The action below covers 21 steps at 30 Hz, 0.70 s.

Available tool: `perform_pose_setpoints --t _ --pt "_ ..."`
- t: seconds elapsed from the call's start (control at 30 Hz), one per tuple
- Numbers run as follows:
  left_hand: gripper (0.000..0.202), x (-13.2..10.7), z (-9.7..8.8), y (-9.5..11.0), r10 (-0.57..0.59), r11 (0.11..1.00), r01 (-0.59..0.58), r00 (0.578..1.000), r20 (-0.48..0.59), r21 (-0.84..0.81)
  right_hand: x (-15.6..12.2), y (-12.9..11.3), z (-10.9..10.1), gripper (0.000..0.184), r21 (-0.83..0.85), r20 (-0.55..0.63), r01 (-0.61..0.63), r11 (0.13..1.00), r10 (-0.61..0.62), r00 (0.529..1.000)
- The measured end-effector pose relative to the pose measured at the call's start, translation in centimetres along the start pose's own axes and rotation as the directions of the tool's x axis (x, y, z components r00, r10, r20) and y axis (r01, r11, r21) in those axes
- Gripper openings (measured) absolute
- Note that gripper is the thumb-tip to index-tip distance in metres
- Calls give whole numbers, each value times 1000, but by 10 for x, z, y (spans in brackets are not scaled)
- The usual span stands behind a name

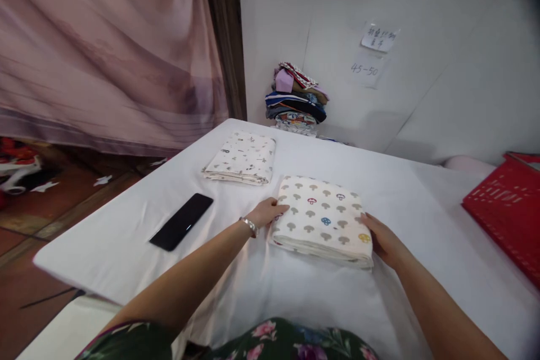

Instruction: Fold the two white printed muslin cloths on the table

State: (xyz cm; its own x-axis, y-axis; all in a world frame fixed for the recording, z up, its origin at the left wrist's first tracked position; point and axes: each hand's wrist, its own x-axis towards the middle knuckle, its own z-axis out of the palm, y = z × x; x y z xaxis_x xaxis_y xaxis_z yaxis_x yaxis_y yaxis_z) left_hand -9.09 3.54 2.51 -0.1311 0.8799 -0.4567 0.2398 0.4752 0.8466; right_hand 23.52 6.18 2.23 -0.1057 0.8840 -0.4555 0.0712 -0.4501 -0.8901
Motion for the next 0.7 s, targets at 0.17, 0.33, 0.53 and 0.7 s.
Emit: perform_pose_setpoints --t 0.17,0.33,0.53,0.7 --pt "46 -8 4 -3 -8 981 21 997 71 -194 0 -5 7 73 100 48 52 994 -57 997" --pt "47 -27 25 -10 -12 900 68 991 133 -430 10 -6 -9 93 9 -158 125 992 -122 980" --pt "51 -41 33 -15 -65 878 145 980 187 -455 -2 -2 -24 95 -43 -122 -2 999 -3 993" --pt "71 -51 27 -9 -121 951 163 978 170 -262 -27 0 -28 94 -174 -94 -109 979 94 991"
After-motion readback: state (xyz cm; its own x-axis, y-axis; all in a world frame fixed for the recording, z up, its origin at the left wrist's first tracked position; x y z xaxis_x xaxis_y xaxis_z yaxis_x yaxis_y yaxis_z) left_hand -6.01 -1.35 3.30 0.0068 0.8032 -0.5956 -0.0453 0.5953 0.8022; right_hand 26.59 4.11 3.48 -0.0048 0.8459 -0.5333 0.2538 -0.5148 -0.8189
